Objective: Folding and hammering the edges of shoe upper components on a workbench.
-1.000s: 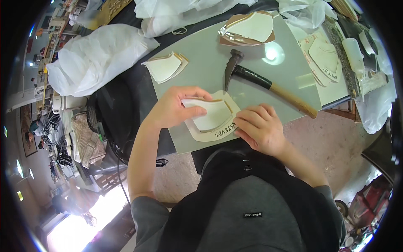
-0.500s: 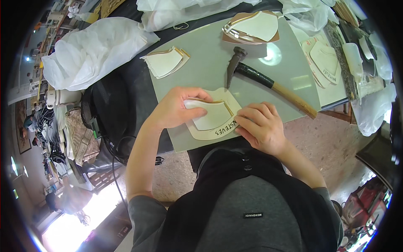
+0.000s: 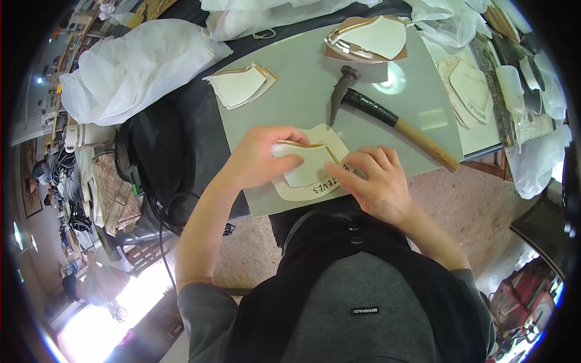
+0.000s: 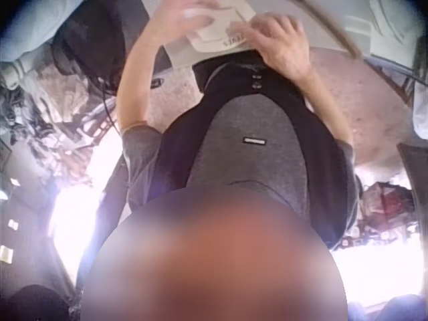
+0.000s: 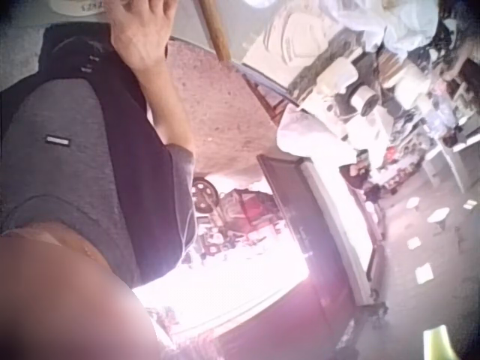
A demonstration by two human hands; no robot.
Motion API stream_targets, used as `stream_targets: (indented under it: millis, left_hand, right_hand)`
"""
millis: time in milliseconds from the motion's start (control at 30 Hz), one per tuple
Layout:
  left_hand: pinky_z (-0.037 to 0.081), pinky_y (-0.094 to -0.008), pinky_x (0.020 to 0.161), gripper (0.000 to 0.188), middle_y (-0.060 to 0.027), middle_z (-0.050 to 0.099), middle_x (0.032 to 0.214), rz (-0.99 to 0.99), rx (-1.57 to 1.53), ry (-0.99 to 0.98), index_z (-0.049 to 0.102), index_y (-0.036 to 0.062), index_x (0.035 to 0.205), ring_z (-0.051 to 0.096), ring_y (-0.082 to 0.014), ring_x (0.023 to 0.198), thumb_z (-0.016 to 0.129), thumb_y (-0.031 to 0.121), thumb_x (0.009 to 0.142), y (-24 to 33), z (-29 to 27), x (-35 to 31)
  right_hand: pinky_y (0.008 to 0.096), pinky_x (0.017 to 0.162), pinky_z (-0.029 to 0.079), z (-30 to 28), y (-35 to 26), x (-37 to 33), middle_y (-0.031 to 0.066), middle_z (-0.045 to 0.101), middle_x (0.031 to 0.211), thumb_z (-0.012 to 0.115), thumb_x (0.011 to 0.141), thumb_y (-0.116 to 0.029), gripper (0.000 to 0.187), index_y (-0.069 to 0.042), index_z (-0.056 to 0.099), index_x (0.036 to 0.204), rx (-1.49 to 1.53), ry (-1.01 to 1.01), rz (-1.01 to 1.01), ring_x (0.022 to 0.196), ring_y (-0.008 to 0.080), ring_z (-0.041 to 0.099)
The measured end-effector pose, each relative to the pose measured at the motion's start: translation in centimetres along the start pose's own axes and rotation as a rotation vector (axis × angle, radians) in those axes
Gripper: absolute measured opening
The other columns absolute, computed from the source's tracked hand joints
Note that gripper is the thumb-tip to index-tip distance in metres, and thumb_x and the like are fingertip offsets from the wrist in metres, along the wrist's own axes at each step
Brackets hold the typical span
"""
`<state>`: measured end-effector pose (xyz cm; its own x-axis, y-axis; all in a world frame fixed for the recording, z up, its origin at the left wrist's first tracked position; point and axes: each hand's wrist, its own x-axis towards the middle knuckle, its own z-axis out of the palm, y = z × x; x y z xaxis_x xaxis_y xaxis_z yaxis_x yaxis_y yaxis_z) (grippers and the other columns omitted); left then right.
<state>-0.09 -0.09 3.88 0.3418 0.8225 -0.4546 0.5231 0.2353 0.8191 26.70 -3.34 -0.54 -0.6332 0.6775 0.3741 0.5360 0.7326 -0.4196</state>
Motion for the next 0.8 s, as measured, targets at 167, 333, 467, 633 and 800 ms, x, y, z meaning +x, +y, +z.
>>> stream_targets:
  millis: [167,333,467,633,800]
  left_hand:
    - [0.053,-0.0287,0.077,0.037,-0.0056,0.073,0.097,0.058,0.220,0.145,0.066,0.0042,0.116,0.066,-0.0115,0.080,0.075,0.011,0.082,0.3,1.4,-1.1]
    - [0.053,-0.0273,0.072,0.051,-0.0061,0.070,0.091,-0.139,0.140,0.280,0.056,0.0053,0.126,0.065,-0.0097,0.074,0.078,0.012,0.080,0.5,1.5,-2.7]
    - [0.052,-0.0256,0.071,0.054,-0.0060,0.070,0.091,-0.186,0.134,0.258,0.054,0.0025,0.127,0.065,-0.0078,0.075,0.079,0.011,0.080,0.1,1.6,-2.9]
    - [0.053,-0.0292,0.070,0.052,-0.0083,0.070,0.091,-0.126,0.087,0.232,0.054,0.0043,0.126,0.067,-0.0114,0.075,0.077,0.010,0.079,-0.5,1.7,-2.7]
    - [0.054,-0.0346,0.070,0.047,-0.0144,0.070,0.087,-0.168,0.234,0.258,0.053,0.0051,0.122,0.070,-0.0223,0.073,0.074,0.009,0.080,0.4,2.5,-2.5]
  right_hand:
    - [0.0409,0.098,0.044,-0.2,-0.2,0.5,-0.0007,0.059,0.111,0.069,0.077,-0.007,0.047,-0.023,0.070,0.121,-0.008,-0.089,-0.023,0.108,0.0219,0.057]
    - [0.0412,0.098,0.044,-0.4,-0.4,0.6,-0.0003,0.059,0.112,0.069,0.075,-0.005,0.048,-0.023,0.071,0.120,0.013,-0.119,0.001,0.109,0.0226,0.057]
    - [0.0433,0.095,0.044,-0.3,-0.4,0.8,0.0007,0.058,0.111,0.070,0.071,-0.003,0.053,-0.024,0.073,0.120,0.007,-0.105,0.001,0.106,0.0249,0.056]
    - [0.0431,0.095,0.045,-0.3,-0.6,0.8,0.0011,0.058,0.111,0.070,0.071,-0.003,0.052,-0.023,0.073,0.120,0.002,-0.112,0.001,0.106,0.0250,0.056]
    - [0.0418,0.091,0.046,-0.8,-0.5,1.5,0.0011,0.059,0.105,0.071,0.074,-0.004,0.049,-0.020,0.072,0.120,0.025,-0.128,-0.022,0.102,0.0251,0.058]
